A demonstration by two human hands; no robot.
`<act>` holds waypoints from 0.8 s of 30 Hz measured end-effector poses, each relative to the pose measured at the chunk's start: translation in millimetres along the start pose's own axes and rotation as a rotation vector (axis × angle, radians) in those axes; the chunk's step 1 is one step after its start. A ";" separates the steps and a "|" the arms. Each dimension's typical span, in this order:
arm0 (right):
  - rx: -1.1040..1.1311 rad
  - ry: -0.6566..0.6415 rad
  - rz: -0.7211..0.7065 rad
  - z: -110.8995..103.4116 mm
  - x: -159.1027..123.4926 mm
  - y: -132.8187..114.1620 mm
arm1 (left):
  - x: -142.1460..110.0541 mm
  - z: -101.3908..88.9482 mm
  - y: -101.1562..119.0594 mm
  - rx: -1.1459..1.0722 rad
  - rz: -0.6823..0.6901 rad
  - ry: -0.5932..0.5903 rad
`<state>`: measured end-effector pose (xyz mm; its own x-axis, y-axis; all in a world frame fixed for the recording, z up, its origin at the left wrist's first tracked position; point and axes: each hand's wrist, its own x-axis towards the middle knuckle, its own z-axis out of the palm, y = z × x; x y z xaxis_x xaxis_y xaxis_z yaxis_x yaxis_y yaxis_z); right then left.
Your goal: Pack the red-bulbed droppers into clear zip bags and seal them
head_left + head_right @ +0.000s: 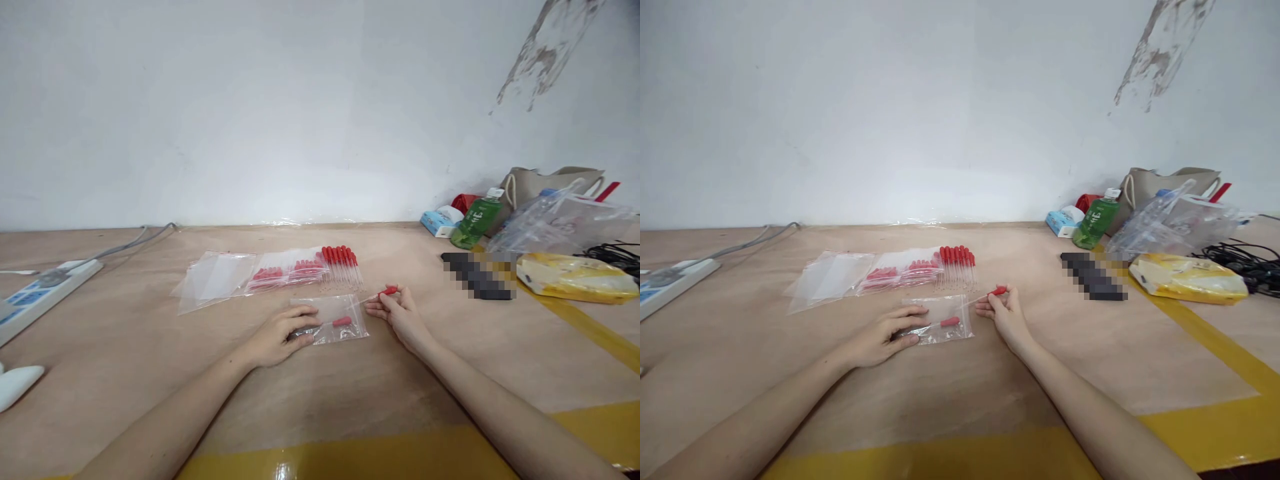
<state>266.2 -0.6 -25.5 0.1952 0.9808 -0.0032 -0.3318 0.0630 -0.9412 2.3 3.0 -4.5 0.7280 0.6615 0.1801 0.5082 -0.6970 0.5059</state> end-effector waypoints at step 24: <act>-0.055 -0.069 0.046 -6.3 2.0 -2.8 | 0.6 -1.4 3.0 -0.040 0.004 0.027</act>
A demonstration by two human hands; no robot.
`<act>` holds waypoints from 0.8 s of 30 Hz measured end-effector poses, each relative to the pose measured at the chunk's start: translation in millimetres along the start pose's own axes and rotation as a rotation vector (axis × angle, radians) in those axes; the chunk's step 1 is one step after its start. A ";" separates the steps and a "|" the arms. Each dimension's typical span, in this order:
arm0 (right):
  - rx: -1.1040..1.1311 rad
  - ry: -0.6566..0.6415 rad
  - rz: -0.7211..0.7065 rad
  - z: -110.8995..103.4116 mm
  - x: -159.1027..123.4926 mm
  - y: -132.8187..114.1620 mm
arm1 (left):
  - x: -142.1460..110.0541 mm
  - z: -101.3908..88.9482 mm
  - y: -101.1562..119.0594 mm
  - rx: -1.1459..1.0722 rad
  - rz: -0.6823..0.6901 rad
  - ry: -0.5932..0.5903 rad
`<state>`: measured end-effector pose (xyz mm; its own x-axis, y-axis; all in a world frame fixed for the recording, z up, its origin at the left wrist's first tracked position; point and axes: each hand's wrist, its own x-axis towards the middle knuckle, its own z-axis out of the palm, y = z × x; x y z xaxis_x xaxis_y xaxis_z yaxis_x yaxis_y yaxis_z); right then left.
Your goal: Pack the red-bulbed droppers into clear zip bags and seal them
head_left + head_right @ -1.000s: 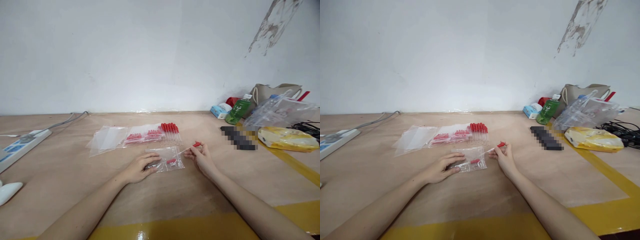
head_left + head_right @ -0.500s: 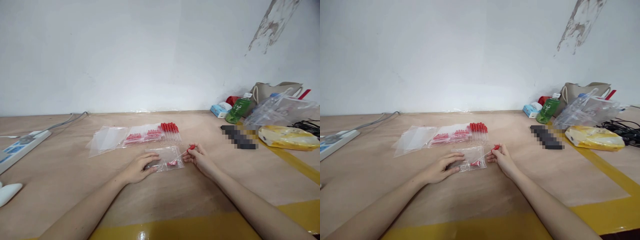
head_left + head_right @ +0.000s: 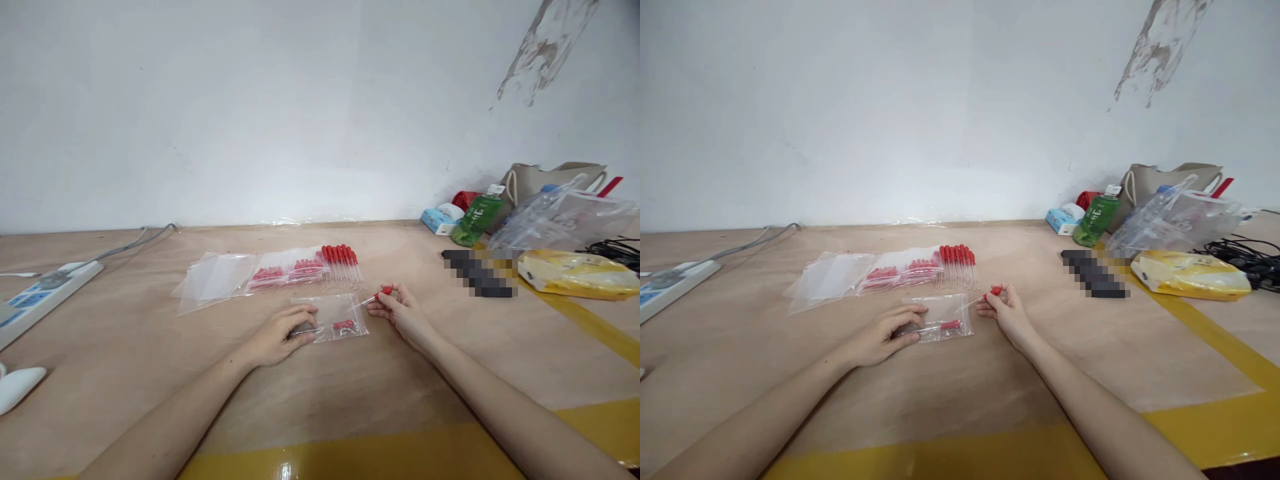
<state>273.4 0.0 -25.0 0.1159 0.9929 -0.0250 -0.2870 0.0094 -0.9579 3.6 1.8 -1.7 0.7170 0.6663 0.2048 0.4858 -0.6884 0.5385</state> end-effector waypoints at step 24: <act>-0.622 -0.064 -0.239 -0.4 32.5 7.9 | 0.6 1.5 -2.3 0.046 0.003 -0.007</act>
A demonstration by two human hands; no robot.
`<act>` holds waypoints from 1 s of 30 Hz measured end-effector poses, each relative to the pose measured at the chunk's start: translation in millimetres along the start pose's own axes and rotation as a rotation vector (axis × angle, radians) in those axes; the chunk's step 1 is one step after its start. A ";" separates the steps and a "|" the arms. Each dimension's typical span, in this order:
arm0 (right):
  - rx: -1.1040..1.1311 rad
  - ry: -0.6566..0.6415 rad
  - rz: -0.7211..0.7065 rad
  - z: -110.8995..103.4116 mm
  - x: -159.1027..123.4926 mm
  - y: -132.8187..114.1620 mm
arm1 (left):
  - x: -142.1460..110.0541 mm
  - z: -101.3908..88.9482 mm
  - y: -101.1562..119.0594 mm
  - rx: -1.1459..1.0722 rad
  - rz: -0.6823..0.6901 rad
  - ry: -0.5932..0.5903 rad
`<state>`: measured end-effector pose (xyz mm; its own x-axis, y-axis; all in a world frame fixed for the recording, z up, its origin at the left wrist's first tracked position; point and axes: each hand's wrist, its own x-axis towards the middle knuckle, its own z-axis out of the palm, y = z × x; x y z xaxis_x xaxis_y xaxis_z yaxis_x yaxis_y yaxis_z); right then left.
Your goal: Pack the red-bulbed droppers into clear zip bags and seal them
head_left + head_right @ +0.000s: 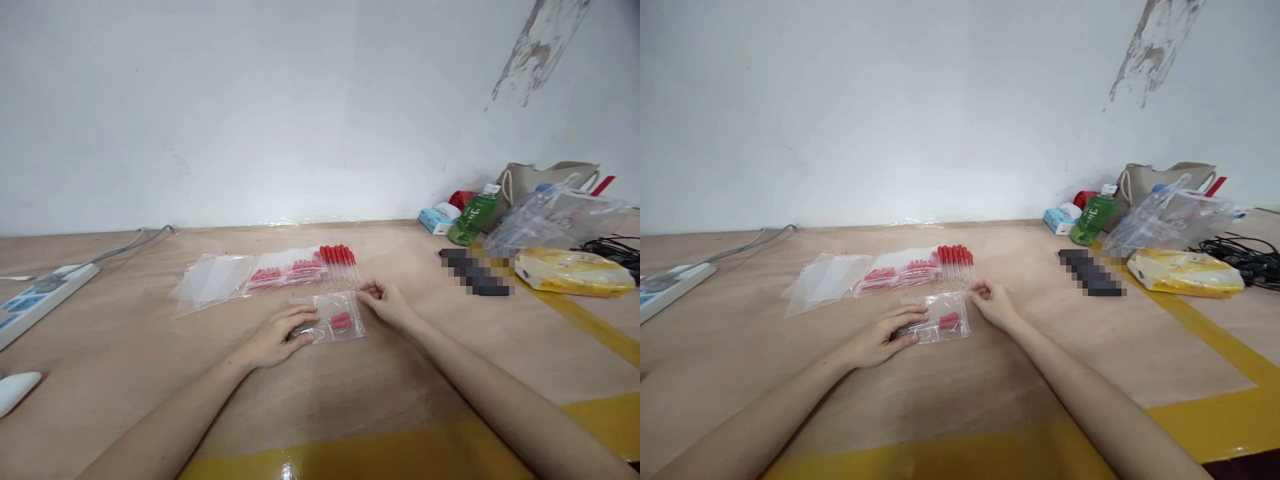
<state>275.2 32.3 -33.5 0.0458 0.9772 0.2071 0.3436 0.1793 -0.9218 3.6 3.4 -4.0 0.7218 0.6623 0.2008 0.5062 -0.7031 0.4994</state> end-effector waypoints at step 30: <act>-0.793 -0.006 -0.080 25.6 61.3 -14.5 | -1.2 -0.1 0.5 -0.024 0.002 0.017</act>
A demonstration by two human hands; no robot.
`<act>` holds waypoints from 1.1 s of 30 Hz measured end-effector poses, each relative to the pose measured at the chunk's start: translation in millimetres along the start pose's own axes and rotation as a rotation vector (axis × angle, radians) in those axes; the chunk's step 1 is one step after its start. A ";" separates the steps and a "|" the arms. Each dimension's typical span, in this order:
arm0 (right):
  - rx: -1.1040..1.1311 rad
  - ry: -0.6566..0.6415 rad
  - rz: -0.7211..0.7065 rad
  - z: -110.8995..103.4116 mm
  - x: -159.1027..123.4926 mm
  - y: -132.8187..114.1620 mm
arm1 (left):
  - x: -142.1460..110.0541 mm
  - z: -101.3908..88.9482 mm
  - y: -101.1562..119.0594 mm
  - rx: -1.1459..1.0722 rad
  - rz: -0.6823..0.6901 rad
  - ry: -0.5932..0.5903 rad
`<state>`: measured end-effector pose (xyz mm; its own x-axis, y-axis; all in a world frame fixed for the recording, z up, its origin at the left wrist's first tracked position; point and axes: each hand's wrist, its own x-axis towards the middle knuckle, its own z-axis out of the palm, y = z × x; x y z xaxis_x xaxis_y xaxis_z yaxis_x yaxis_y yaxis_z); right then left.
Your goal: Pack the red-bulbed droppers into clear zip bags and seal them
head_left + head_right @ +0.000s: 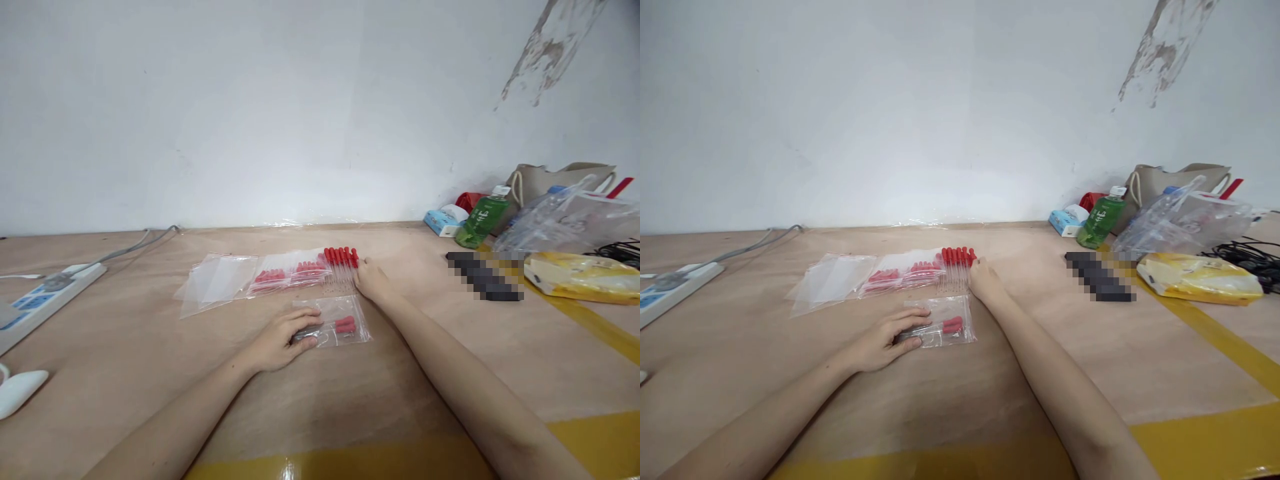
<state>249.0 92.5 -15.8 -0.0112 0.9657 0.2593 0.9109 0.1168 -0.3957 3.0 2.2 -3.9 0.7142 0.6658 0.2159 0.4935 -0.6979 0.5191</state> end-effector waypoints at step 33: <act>1.418 0.082 0.375 -18.2 -89.8 7.7 | -1.2 2.3 -1.0 0.045 0.008 -0.072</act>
<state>264.6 2.4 -26.2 0.1963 0.9803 -0.0221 -0.3041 0.0394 -0.9518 2.7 1.6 -6.6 0.7512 0.6407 0.1588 0.5086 -0.7151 0.4796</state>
